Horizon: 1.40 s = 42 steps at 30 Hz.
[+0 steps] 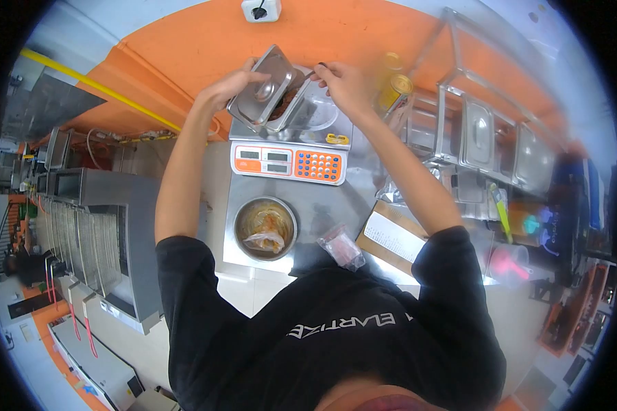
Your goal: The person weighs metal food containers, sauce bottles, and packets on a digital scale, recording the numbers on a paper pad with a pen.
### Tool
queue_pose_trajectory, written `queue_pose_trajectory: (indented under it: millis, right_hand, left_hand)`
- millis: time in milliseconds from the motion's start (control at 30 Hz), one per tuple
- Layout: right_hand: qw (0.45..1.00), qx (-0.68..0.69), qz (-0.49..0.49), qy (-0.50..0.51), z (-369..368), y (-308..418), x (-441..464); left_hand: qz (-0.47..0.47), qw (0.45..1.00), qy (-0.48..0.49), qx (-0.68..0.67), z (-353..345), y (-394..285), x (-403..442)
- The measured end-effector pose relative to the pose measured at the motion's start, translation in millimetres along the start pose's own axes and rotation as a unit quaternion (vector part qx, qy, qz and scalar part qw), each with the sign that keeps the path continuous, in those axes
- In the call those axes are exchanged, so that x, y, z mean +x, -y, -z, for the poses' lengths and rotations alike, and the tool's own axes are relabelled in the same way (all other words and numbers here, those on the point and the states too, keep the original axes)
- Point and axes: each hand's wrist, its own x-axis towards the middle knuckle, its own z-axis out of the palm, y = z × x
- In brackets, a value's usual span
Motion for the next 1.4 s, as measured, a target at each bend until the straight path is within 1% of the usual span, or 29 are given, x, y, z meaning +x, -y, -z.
queue_pose_trajectory:
  millis: [67, 167, 267, 367, 467, 567, 667, 767, 867, 967, 1167, 1267, 1367, 1400]
  right_hand:
    - [1.000, -0.010, 0.003, 0.000, 4, 2, -2]
    - [1.000, -0.004, 0.002, -0.009, 4, 2, -3]
    - [1.000, -0.016, 0.004, -0.013, 5, 2, -2]
    - [1.000, -0.001, 0.010, -0.024, 8, 5, -3]
    - [0.999, 0.002, 0.007, -0.037, 11, 8, -4]
    - [1.000, 0.004, -0.001, -0.027, 12, 9, -4]
    - [0.999, -0.010, -0.019, -0.024, 11, 14, -2]
    - [0.999, 0.002, -0.027, -0.021, 12, 11, 7]
    - [0.999, -0.005, -0.036, -0.012, 15, 9, 17]
    - [0.999, -0.036, -0.040, -0.010, 19, 2, 24]
    - [0.997, -0.057, -0.057, 0.000, 23, -2, 31]
    - [0.997, -0.075, -0.032, -0.009, 28, -14, 46]
    - [0.996, -0.078, -0.030, -0.021, 32, -30, 63]
    - [0.996, -0.080, -0.029, -0.021, 35, -29, 66]
  left_hand:
    - [-0.007, 0.999, -0.034, 0.018, -1, 11, 17]
    - [-0.072, 0.997, -0.007, 0.024, -1, 8, 14]
    - [-0.063, 0.997, -0.004, 0.051, 0, 14, 17]
    - [-0.131, 0.988, -0.063, 0.051, 0, 42, 29]
    - [-0.118, 0.992, -0.046, -0.004, 2, 48, 27]
    - [-0.133, 0.991, -0.029, -0.011, 4, 66, 41]
    - [-0.101, 0.991, -0.053, -0.063, -4, 59, 39]
    - [-0.100, 0.991, -0.040, -0.075, -7, 46, 33]
    - [-0.104, 0.988, -0.116, 0.023, -7, 63, 53]
    - [-0.130, 0.983, -0.128, 0.036, -9, 63, 64]
    - [-0.100, 0.986, -0.116, 0.062, -14, 48, 83]
    - [-0.141, 0.979, -0.095, 0.112, -6, 77, 131]
    - [-0.155, 0.982, -0.084, 0.071, -12, 70, 127]
    - [-0.160, 0.981, -0.101, 0.050, -17, 67, 122]
